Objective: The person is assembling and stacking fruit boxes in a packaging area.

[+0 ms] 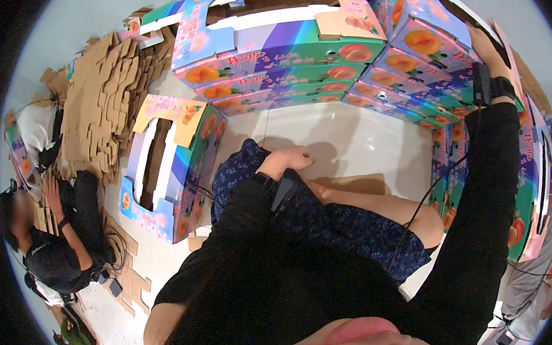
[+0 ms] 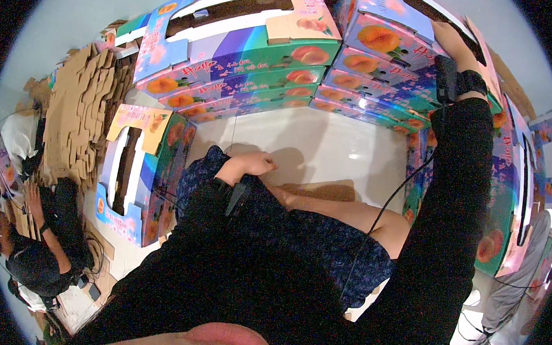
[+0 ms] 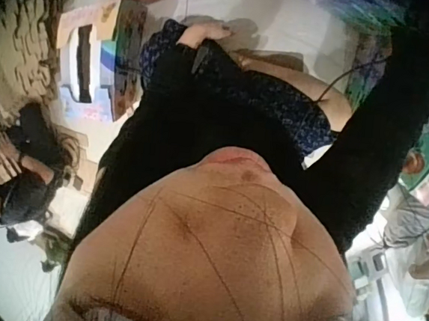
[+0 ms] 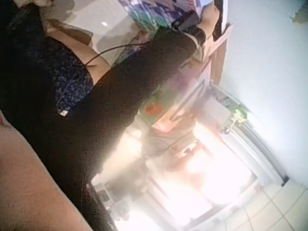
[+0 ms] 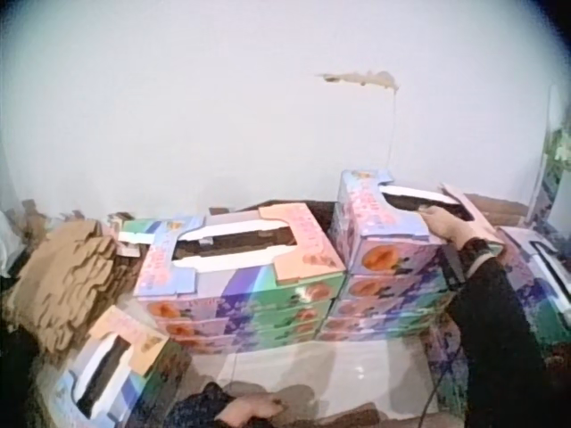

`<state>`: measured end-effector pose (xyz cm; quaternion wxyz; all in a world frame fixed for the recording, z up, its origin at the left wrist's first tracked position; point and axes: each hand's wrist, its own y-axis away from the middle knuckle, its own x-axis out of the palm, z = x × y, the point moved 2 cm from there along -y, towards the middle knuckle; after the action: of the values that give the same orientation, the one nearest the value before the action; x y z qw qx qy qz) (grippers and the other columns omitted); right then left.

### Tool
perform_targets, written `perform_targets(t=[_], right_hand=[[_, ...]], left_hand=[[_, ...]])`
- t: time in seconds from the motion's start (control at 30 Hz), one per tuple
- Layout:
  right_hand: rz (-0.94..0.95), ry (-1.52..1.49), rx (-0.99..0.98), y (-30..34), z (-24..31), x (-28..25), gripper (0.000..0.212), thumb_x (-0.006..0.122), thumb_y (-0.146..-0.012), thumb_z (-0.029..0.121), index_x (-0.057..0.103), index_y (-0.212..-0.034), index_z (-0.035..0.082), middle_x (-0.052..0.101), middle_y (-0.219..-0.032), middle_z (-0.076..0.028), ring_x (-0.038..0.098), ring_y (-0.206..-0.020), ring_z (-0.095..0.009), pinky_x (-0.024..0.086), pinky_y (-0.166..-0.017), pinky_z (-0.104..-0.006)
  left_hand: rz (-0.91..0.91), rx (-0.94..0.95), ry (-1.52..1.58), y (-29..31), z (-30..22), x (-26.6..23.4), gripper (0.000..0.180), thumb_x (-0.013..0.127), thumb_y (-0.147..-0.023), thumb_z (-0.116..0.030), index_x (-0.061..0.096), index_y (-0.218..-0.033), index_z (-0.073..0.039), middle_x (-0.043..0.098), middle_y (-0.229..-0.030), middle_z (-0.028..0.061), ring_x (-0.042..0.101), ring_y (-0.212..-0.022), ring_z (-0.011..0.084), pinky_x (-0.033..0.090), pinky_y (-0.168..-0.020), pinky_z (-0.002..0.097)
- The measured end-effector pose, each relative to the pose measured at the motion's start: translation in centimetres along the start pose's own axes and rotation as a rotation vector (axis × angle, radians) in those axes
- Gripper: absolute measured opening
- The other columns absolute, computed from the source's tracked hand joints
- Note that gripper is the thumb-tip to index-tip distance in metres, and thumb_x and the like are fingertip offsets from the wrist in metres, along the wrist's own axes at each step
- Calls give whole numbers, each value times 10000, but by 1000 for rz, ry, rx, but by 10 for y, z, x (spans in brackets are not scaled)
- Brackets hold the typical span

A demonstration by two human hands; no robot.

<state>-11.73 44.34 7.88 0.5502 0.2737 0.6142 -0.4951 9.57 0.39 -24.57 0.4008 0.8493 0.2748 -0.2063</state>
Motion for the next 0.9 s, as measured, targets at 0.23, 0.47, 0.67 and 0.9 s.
perform_targets(t=[0.23,0.47,0.67,0.9], right_hand=[[22,-92,270,-7,-17,-2,566,421,-937,490,662,-1066,-6,654,-1023,-247,609,-1000,-373,439,-901,-387],[-89,-76,295,-1,-7,-9,678,448,-881,599,666,-1052,-20,665,-986,-241,619,-981,-372,437,-905,-389],[-108,-116,259,-3,-11,3,643,425,-913,552,655,-1050,-33,662,-979,-246,615,-970,-379,440,-899,-388],[-146,-89,298,-1,7,-7,659,458,-890,579,666,-1020,-33,669,-930,-229,628,-917,-341,446,-870,-376]], left_hand=[[-30,-9,14,3,-4,-2,498,557,-848,-475,680,-1060,-41,671,-1035,207,633,-988,363,485,-850,417],[-3,-7,52,1,-2,-1,506,558,-849,-475,676,-1068,-35,665,-1056,214,629,-994,367,483,-861,420],[-43,-15,38,2,0,-1,482,562,-855,-462,680,-1066,-46,670,-1059,195,625,-1005,367,484,-858,417],[-40,5,65,-1,6,5,475,558,-856,-468,682,-1062,-58,672,-1042,188,627,-989,361,482,-844,428]])
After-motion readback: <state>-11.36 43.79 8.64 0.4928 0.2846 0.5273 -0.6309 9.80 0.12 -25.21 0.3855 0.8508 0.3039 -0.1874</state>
